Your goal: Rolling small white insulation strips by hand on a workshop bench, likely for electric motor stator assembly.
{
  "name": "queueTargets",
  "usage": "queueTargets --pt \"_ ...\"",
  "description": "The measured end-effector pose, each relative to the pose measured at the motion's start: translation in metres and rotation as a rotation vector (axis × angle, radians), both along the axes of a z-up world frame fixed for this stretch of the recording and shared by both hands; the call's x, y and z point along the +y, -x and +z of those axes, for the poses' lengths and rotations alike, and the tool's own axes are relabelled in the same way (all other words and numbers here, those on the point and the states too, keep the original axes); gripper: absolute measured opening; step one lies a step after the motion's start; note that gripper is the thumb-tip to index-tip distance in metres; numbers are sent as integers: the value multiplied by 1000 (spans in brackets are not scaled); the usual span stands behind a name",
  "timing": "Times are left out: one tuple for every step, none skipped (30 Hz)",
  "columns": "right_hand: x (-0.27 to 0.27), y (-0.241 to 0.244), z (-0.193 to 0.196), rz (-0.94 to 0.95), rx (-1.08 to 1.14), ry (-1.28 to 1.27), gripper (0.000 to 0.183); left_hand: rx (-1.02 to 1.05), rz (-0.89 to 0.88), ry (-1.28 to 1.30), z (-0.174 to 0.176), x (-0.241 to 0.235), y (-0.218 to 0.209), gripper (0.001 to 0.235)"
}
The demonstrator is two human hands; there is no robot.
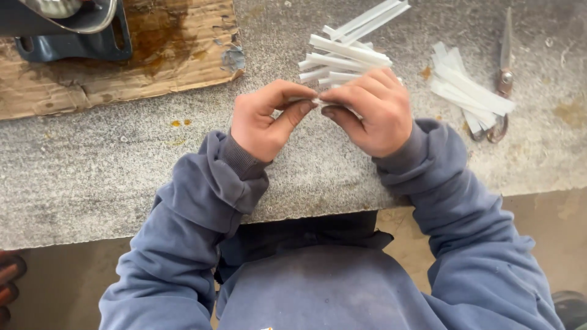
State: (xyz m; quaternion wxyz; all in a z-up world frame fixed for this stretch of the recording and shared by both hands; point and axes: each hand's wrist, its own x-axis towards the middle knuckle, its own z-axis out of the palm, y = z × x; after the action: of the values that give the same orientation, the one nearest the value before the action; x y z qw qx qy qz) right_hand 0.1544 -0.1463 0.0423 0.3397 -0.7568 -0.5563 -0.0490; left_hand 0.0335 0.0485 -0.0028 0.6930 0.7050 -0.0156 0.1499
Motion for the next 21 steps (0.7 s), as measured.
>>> queueTargets --pt "0 1 -1 4 10 8 25 10 4 8 1 0 1 22" --pt "0 2 -2 -8 10 -24 28 86 -15 41 2 0 2 18" --pt "-2 3 -3 -24 7 -56 31 159 -39 76 4 -2 1 15" --pt "-2 4 -1 -24 14 -47 31 166 -39 85 1 -5 2 15" --pt "0 3 1 -14 -54 -67 31 231 -35 183 -2 -7 2 15" --pt "1 4 3 -5 -122 -87 31 297 -31 281 -4 -9 3 16" --pt "0 3 1 -2 -114 -87 31 305 -26 282 -5 -9 4 16" --pt "-1 3 -2 -3 -58 -84 31 299 -45 357 -7 -9 4 17" --pt "-4 2 -3 -10 -8 -80 32 289 -69 432 -8 -10 4 18" --pt "-5 3 -3 -12 -4 -78 32 294 -71 434 -5 -10 3 18" --pt "-5 2 -3 -18 27 -59 32 281 -66 403 -2 -9 2 19" --pt "-6 2 -3 -24 57 -41 33 268 -62 372 2 -8 2 20" --pt "-7 2 -5 -23 57 -42 33 267 -60 371 5 -7 0 20" --pt "-8 3 -7 -20 139 -30 33 210 -70 309 9 -5 0 24" --pt "-10 3 -10 -18 223 -16 33 154 -80 248 13 -4 -1 30" --pt "-9 4 -9 -17 223 -17 33 154 -79 247 13 -3 -1 30" --pt "-9 4 -9 -10 258 -6 32 147 -93 219 12 -3 -1 30" --pt "-9 4 -9 -2 294 5 33 139 -106 190 12 -2 -2 30" --pt "-9 3 -9 -1 295 4 33 140 -106 189 7 -3 0 30" --pt "-9 3 -10 12 250 -23 34 161 -97 215 3 -3 2 27" --pt "-9 2 -10 25 203 -50 35 179 -88 241 -1 -3 2 24"
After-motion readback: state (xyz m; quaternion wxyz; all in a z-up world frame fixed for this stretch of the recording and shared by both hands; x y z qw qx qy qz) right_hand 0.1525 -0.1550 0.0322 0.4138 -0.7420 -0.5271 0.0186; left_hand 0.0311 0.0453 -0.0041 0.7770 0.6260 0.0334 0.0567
